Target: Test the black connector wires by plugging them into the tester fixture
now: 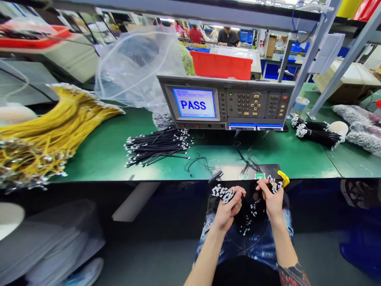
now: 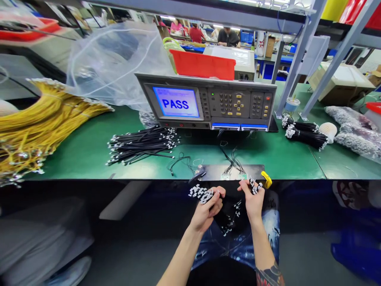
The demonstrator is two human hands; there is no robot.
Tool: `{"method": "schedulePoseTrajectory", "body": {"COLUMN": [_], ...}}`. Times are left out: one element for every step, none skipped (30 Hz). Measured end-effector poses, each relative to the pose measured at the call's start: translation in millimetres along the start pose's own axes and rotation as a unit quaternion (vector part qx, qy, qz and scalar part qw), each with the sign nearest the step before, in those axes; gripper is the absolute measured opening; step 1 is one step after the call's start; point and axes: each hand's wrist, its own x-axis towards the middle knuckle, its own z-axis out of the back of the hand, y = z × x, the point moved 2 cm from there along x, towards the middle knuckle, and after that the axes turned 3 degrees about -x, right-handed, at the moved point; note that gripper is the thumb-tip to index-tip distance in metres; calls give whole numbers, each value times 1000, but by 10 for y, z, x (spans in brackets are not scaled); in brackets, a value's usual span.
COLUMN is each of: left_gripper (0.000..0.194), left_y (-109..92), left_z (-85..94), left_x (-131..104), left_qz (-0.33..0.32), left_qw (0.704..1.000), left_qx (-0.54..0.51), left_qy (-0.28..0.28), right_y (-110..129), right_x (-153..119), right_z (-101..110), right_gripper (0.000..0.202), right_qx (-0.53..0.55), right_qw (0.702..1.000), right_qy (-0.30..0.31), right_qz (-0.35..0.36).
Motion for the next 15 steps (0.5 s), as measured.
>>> {"method": "schedulePoseTrajectory", "body": {"left_gripper": [51, 52, 53, 54, 56, 57, 58, 59, 59, 60, 60, 60, 61, 62, 62], "left_y": [-1, -3, -5, -6, -8, -9, -9, -9, -9, -9, -8, -7, -6, -3, 2], "left_z": [-9, -17, -24, -32, -40, -48, -56, -63, -69, -74, -79, -82, -84, -85, -83], "left_x": [-2, -3, -2, 0, 4, 9, 14, 19, 24, 27, 29, 30, 29, 27, 24], "left_qz": [0, 1, 2, 3, 4, 4, 4, 3, 1, 0, -1, -3, -4, -5, -6], "left_qw": [1000, 1000, 1000, 1000, 1000, 999, 999, 999, 999, 999, 999, 999, 999, 999, 999], "left_qx": [6, 12, 19, 24, 29, 32, 36, 38, 41, 42, 44, 45, 46, 48, 51], "left_qy": [0, -1, -1, -1, 1, 2, 3, 3, 1, -3, -7, -10, -13, -15, -15], "right_y": [-2, -3, -3, -1, 2, 6, 11, 17, 23, 30, 39, 50, 62, 77, 92], "right_x": [0, 0, -2, -3, -4, -5, -5, -5, -5, -4, -3, -2, -1, -1, -1], "right_z": [-1, -5, -9, -15, -20, -24, -27, -29, -29, -29, -30, -30, -32, -36, -41], "right_gripper": [35, 35, 35, 35, 35, 35, 34, 33, 33, 32, 32, 31, 31, 31, 32], "right_qx": [-2, -2, 0, 4, 8, 12, 16, 19, 22, 25, 28, 31, 35, 39, 44], "right_qw": [1000, 1000, 1000, 1000, 1000, 1000, 1000, 1000, 1000, 1000, 999, 999, 999, 999, 998], "right_qy": [-2, -4, -6, -8, -9, -10, -9, -9, -8, -7, -6, -6, -5, -6, -6], "right_qz": [2, 2, 1, 0, 0, -1, -1, -4, -8, -14, -21, -27, -32, -37, -41]}}
